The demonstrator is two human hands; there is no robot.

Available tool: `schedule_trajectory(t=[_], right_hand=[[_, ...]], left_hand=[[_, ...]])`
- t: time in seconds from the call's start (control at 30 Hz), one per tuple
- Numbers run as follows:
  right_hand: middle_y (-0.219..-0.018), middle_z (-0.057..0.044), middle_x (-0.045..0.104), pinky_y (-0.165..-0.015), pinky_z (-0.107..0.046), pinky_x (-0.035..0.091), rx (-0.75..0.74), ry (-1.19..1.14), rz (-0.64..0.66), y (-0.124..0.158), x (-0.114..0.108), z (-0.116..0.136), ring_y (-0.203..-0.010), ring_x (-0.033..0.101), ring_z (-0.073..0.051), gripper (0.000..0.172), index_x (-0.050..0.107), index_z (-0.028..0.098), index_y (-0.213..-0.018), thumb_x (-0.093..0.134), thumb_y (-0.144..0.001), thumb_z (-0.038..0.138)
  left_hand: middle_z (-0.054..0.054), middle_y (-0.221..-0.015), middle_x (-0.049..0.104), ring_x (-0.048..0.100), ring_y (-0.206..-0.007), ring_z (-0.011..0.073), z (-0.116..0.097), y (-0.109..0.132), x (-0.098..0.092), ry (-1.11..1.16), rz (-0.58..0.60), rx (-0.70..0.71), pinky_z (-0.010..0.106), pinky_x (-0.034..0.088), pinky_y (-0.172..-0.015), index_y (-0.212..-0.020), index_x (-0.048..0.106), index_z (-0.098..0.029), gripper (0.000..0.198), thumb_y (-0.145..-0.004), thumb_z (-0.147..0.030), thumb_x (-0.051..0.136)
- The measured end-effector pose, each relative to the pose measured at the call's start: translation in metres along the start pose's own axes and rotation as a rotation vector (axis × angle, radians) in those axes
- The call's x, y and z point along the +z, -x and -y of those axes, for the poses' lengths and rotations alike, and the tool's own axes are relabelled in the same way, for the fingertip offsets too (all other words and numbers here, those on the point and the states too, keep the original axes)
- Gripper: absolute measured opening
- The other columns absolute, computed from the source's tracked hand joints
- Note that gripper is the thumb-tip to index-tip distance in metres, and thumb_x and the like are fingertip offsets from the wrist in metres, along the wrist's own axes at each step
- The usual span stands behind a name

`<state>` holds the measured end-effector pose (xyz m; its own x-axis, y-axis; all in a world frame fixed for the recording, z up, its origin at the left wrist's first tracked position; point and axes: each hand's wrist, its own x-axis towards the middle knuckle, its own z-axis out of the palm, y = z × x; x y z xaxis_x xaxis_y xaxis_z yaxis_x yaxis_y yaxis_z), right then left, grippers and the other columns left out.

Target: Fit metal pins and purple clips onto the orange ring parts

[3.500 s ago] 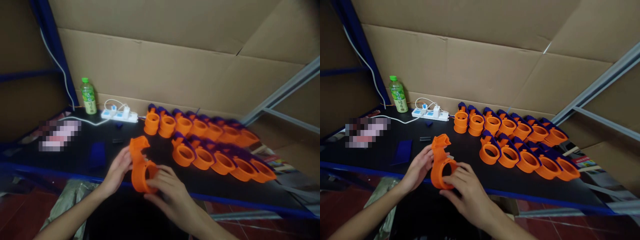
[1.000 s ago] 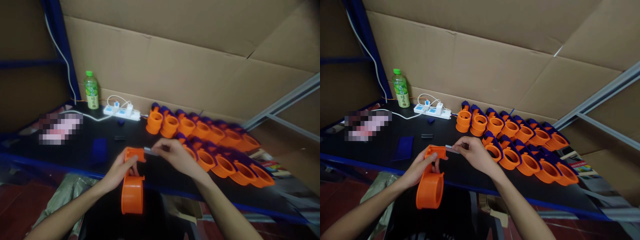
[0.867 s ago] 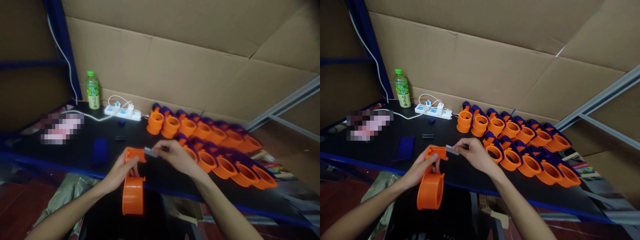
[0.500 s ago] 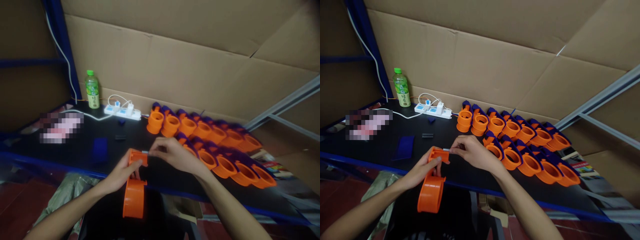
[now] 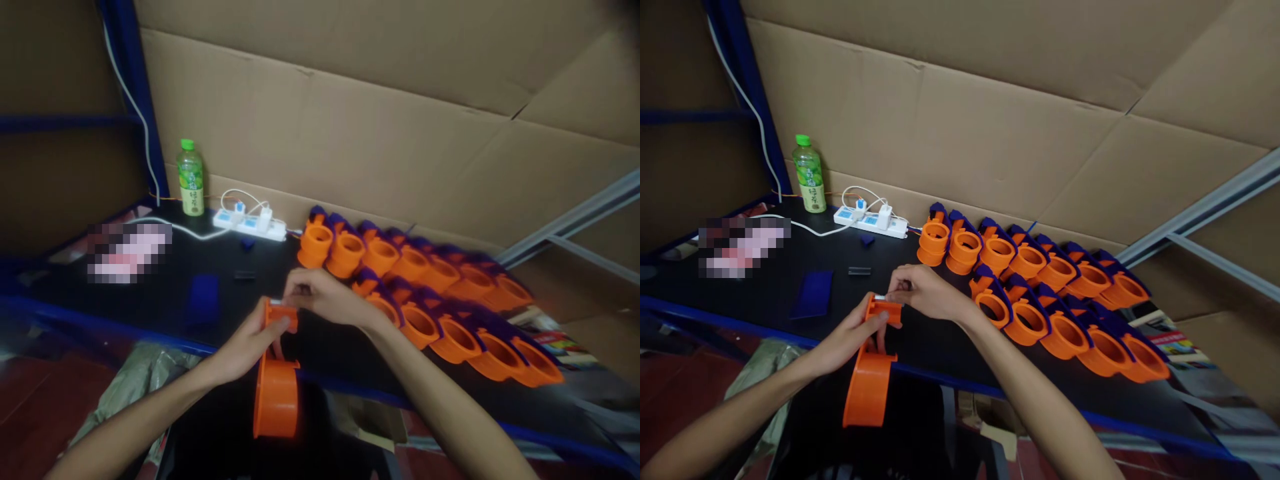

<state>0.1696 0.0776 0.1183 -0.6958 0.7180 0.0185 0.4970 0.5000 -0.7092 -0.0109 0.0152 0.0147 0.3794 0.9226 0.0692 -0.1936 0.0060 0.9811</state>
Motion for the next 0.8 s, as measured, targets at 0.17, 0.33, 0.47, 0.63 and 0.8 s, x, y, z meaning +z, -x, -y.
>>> schedule_trajectory(t=[0.17, 0.33, 0.47, 0.63, 0.8], right_hand=[[-0.074, -0.001, 0.067, -0.062, -0.022, 0.045, 0.0, -0.036, 0.097, -0.017, -0.003, -0.004, -0.067, 0.058, -0.011, 0.02, 0.067, 0.016, -0.081, 0.065, -0.089, 0.034], [-0.089, -0.005, 0.07, -0.069, -0.023, 0.049, -0.027, 0.055, -0.041, -0.055, 0.004, -0.03, -0.075, 0.061, -0.011, 0.033, 0.073, 0.015, -0.097, 0.054, -0.097, 0.042], [-0.109, -0.003, 0.067, -0.083, -0.025, 0.047, -0.065, 0.165, -0.179, -0.083, 0.04, -0.046, -0.094, 0.061, -0.013, 0.032, 0.072, 0.023, -0.114, 0.075, -0.084, 0.03], [-0.103, -0.001, 0.067, -0.085, -0.024, 0.045, -0.098, 0.152, -0.231, -0.081, 0.045, -0.05, -0.098, 0.059, -0.013, 0.02, 0.072, 0.021, -0.107, 0.068, -0.088, 0.025], [-0.099, -0.004, 0.066, -0.071, -0.023, 0.048, -0.06, 0.021, -0.386, -0.04, 0.004, -0.043, -0.084, 0.06, -0.012, 0.028, 0.066, 0.017, -0.11, 0.071, -0.087, 0.033]], left_hand=[[0.007, -0.096, 0.071, 0.063, -0.06, 0.0128, 0.001, 0.001, 0.003, -0.007, -0.047, 0.007, 0.024, 0.049, -0.054, -0.108, 0.053, -0.019, 0.037, -0.094, -0.052, 0.058], [0.005, -0.096, 0.072, 0.062, -0.06, 0.0112, 0.0, 0.002, 0.007, 0.05, 0.011, 0.006, 0.022, 0.049, -0.056, -0.112, 0.053, -0.02, 0.038, -0.091, -0.05, 0.062], [0.007, -0.097, 0.073, 0.06, -0.056, 0.0105, -0.004, 0.0, 0.005, 0.139, -0.085, -0.009, 0.021, 0.046, -0.051, -0.115, 0.054, -0.019, 0.038, -0.092, -0.048, 0.06], [0.006, -0.095, 0.072, 0.06, -0.058, 0.0111, 0.001, -0.001, 0.004, 0.245, -0.239, 0.019, 0.023, 0.047, -0.053, -0.114, 0.056, -0.019, 0.037, -0.091, -0.046, 0.062], [0.0, -0.077, 0.068, 0.059, -0.057, 0.0116, 0.009, -0.001, 0.007, 0.282, -0.376, 0.037, 0.023, 0.047, -0.054, -0.111, 0.055, -0.021, 0.038, -0.088, -0.048, 0.066]])
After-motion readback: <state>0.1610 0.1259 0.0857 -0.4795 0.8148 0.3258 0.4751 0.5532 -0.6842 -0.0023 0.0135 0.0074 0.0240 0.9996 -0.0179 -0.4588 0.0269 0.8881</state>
